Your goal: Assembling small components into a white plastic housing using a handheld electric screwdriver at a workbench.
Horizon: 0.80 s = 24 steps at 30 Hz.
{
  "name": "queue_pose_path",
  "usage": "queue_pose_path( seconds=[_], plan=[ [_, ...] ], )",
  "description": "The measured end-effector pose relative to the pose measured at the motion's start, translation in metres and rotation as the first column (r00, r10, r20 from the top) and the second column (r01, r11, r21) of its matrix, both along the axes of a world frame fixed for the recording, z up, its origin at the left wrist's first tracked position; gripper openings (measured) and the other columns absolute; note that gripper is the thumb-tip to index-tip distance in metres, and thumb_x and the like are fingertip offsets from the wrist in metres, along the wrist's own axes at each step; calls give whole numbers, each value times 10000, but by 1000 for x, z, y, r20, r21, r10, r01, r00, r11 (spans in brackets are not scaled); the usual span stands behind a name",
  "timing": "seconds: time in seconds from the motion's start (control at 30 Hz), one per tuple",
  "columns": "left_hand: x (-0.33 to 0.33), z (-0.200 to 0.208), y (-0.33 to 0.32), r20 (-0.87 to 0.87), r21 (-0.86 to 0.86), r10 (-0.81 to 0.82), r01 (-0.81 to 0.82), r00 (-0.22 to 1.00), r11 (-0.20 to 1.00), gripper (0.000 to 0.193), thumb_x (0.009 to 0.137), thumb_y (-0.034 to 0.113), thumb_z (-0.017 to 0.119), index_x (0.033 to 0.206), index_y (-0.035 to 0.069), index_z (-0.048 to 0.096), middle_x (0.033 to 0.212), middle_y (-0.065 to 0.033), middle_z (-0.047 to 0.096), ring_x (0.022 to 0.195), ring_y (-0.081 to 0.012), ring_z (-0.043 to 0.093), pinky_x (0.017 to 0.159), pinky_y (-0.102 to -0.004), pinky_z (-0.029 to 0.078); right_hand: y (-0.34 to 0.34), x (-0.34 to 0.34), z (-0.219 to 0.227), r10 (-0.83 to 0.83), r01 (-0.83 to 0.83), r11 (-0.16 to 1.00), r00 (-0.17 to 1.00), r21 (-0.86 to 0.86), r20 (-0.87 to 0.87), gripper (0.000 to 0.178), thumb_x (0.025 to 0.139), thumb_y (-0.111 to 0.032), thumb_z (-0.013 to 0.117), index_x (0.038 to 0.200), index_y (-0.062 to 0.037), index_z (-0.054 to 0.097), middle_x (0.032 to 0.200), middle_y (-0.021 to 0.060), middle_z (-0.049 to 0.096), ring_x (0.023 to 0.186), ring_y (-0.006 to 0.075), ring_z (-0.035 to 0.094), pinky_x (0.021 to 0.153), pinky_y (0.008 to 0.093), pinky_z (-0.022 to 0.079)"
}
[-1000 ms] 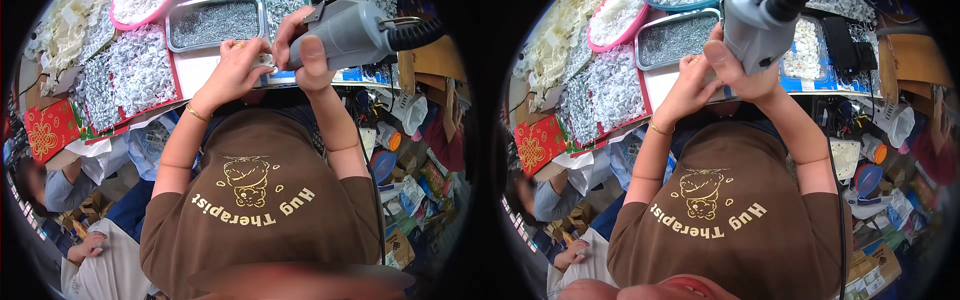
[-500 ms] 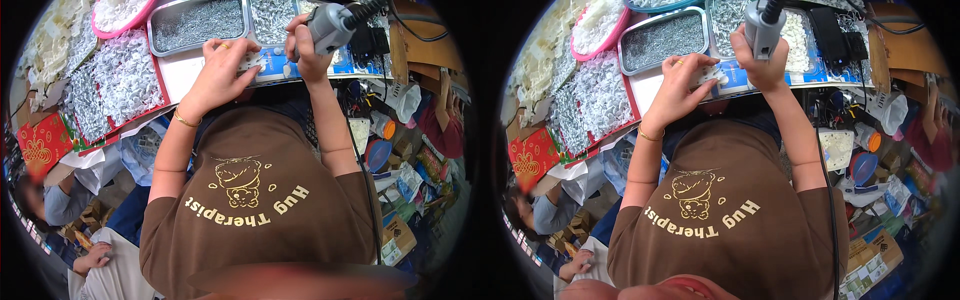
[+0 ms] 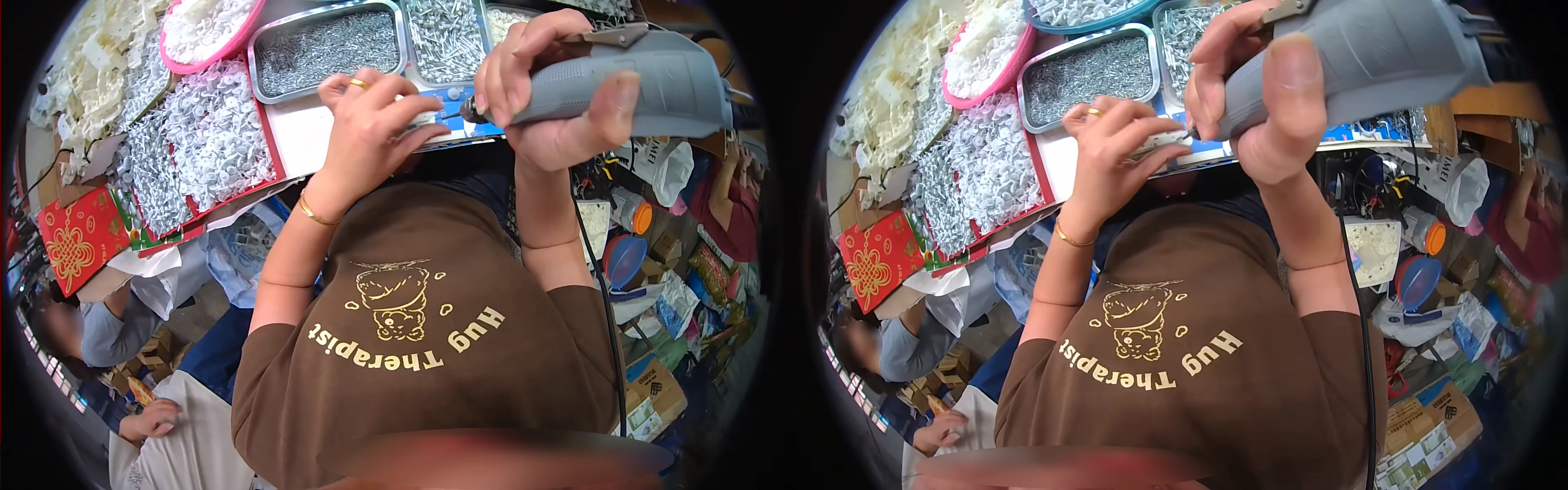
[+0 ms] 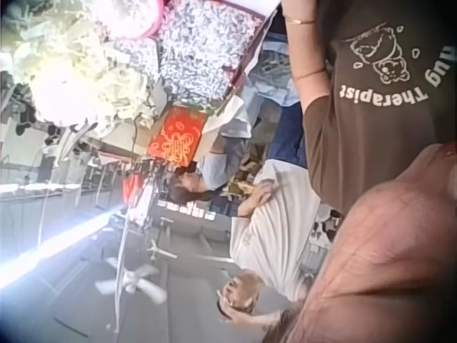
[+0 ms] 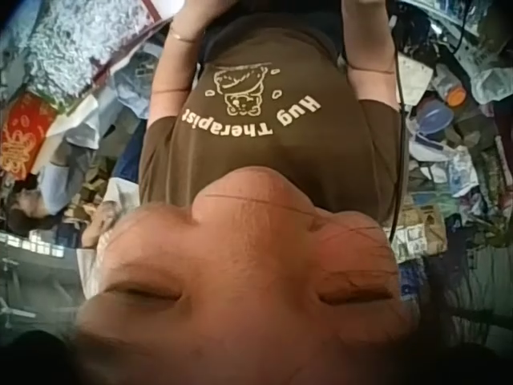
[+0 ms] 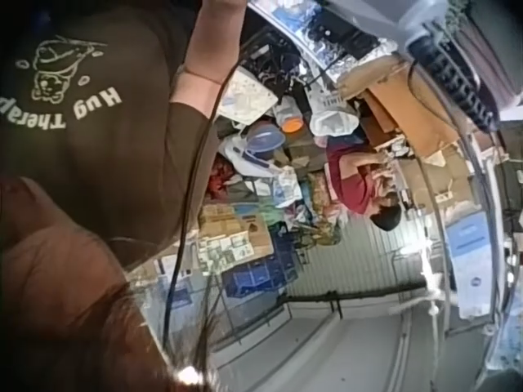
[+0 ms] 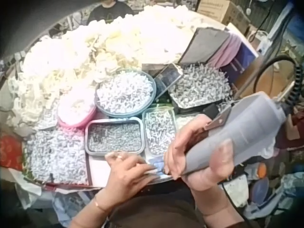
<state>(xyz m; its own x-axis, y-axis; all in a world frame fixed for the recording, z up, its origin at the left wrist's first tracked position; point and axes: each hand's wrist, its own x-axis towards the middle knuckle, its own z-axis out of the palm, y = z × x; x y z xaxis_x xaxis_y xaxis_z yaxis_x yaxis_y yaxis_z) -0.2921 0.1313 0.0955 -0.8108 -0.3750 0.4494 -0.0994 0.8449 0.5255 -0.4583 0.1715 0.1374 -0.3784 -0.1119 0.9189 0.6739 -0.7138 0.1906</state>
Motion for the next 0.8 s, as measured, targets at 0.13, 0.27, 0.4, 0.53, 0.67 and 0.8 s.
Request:
queue_pose_path(
  seconds=[0.13,0.27,0.4,0.53,0.67,0.8],
  plan=[
    [2,-3,-3,-39,33,-43,45,998,998,110,739,235,807,837,225,758,767,107,656,803,-127,570,853,-379,274,50,7,13,-250,433,403,900,806,-359,781,895,-769,394,982,-2,513,612,46,477,445,130,467,469,302,453],
    [10,-10,-6,-50,226,-58,67,997,972,86,755,223,813,829,222,768,819,99,704,815,-119,575,865,-374,266,43,10,17,-214,404,470,915,784,-343,756,904,-747,411,983,-3,515,622,49,488,443,133,465,462,309,453],
    [12,-15,-9,-112,266,-45,73,993,961,62,788,220,804,838,206,771,837,99,717,832,-113,581,884,-377,253,37,14,19,-178,366,454,931,813,-319,733,912,-727,432,972,-1,514,623,53,493,443,134,463,462,305,451],
    [14,-13,-10,-69,189,-17,30,997,982,74,792,221,798,854,200,765,828,102,708,850,-120,586,901,-398,251,-37,23,6,281,-273,958,952,-84,123,737,917,-702,500,899,35,507,520,83,469,385,184,467,403,315,441],
    [16,-15,-12,-89,156,-13,26,996,987,62,789,219,798,830,198,756,828,100,707,848,-120,586,900,-405,253,-29,26,-4,332,-348,937,915,29,230,735,926,-698,495,901,36,511,527,86,475,384,183,467,404,319,442],
    [16,-20,-11,-128,102,42,-29,991,994,102,761,260,816,813,205,748,757,101,662,848,-128,585,893,-411,252,-35,26,-4,251,-257,966,960,30,126,728,916,-696,519,906,32,515,545,82,488,405,176,480,411,308,441]
  ],
)
